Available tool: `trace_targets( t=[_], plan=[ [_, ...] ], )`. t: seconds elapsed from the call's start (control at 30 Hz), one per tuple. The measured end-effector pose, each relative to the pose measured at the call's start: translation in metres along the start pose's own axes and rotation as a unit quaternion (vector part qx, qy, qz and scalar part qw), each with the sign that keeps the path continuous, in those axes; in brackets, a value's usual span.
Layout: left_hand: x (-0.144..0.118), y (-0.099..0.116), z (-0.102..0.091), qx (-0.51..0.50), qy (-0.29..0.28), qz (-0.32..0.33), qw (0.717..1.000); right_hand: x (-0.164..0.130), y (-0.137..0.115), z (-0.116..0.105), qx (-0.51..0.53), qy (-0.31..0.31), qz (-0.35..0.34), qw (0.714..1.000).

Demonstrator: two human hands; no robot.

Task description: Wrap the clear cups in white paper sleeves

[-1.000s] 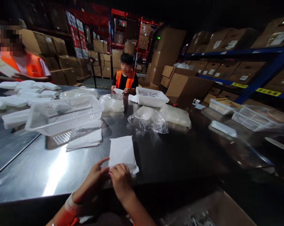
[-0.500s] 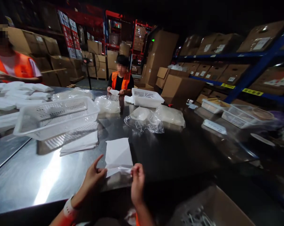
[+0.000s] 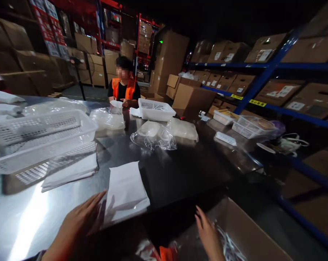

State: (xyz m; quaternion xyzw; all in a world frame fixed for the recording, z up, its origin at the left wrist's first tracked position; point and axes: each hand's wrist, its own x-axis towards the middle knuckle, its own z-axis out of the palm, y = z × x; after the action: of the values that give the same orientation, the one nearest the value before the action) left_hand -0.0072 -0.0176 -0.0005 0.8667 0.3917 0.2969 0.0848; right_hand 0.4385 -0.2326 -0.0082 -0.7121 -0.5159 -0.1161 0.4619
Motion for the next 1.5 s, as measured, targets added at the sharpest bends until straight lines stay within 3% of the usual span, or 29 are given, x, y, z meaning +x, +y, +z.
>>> trace_targets(
  t=[0.07,0.13,0.2,0.27,0.37,0.63,0.93,1.03,1.1,1.2,1.3,1.37,1.5],
  plan=[
    [0.016,-0.006,-0.003,0.068,0.004,0.112,0.991,0.029,-0.03,0.053,-0.045,-0.098,-0.181,0.978],
    [0.034,-0.003,-0.005,0.098,-0.035,0.184,0.977,0.06,-0.06,0.101,-0.044,-0.119,-0.349,0.929],
    [0.045,0.004,-0.005,0.091,-0.077,0.229,0.966,0.085,-0.086,0.138,-0.015,-0.144,-0.473,0.869],
    [0.048,0.011,-0.003,0.066,-0.081,0.258,0.96,0.099,-0.104,0.162,0.026,-0.172,-0.549,0.817],
    [0.042,0.015,0.003,0.037,-0.046,0.283,0.957,0.101,-0.114,0.174,0.083,-0.183,-0.584,0.786],
    [0.032,0.016,0.001,0.013,-0.022,0.271,0.962,0.084,-0.118,0.16,0.095,-0.135,-0.599,0.784],
    [0.032,0.011,-0.003,-0.011,-0.048,0.268,0.962,0.091,-0.124,0.166,0.093,-0.161,-0.597,0.781],
    [0.022,0.01,-0.001,-0.079,-0.061,0.243,0.965,0.085,-0.127,0.168,0.167,-0.189,-0.543,0.801],
    [0.012,0.012,0.004,-0.155,-0.052,0.144,0.976,0.076,-0.127,0.166,0.235,-0.229,-0.446,0.833],
    [0.002,0.023,0.015,-0.269,-0.009,-0.086,0.959,0.057,-0.133,0.162,0.286,-0.258,-0.179,0.905],
    [0.007,0.04,0.027,-0.3,0.058,-0.242,0.921,0.042,-0.147,0.164,0.28,-0.223,0.066,0.932],
    [0.016,0.049,0.031,-0.273,0.099,-0.279,0.915,0.037,-0.157,0.167,0.257,-0.166,0.127,0.944],
    [0.032,0.056,0.033,-0.188,0.146,-0.261,0.935,0.037,-0.169,0.174,0.181,-0.084,0.127,0.971]
  ],
)
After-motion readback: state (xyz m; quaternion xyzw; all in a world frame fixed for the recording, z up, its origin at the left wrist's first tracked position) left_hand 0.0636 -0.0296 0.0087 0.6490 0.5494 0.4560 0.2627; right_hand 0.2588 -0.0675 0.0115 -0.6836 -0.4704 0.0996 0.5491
